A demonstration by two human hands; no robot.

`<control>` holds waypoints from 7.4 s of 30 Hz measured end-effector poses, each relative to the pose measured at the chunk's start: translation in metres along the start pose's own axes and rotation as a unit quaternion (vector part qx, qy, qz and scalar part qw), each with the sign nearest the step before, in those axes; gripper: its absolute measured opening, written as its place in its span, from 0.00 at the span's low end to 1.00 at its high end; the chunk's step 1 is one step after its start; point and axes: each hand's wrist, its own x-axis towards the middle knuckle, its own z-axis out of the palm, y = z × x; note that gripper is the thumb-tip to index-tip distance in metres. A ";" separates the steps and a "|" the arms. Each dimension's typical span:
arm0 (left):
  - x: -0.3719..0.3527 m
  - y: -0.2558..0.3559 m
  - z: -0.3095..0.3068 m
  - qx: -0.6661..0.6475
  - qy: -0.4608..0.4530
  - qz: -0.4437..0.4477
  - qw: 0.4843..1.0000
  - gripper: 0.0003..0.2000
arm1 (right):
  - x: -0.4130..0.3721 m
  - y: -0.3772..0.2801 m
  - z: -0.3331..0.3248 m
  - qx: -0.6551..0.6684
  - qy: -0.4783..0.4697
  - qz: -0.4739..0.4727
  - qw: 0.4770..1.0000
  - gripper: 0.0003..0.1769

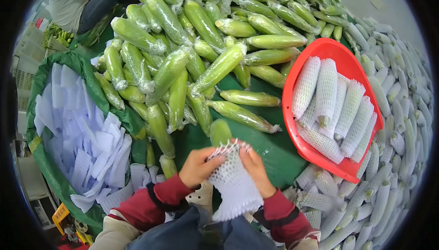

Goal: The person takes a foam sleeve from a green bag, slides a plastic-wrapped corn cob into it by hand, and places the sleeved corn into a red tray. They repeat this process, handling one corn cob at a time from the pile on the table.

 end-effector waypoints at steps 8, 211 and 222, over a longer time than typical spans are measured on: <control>0.006 -0.094 0.002 -0.147 0.127 -0.058 0.979 0.11 | 0.012 0.078 -0.013 -0.139 0.149 -0.100 0.974 0.12; -0.020 -0.010 -0.100 0.313 0.226 0.087 0.919 0.20 | 0.083 0.067 0.097 -0.150 -0.040 -0.201 0.967 0.21; -0.002 -0.064 -0.040 -0.207 0.253 -0.047 0.944 0.10 | 0.059 0.061 0.039 -0.218 0.112 -0.236 0.940 0.08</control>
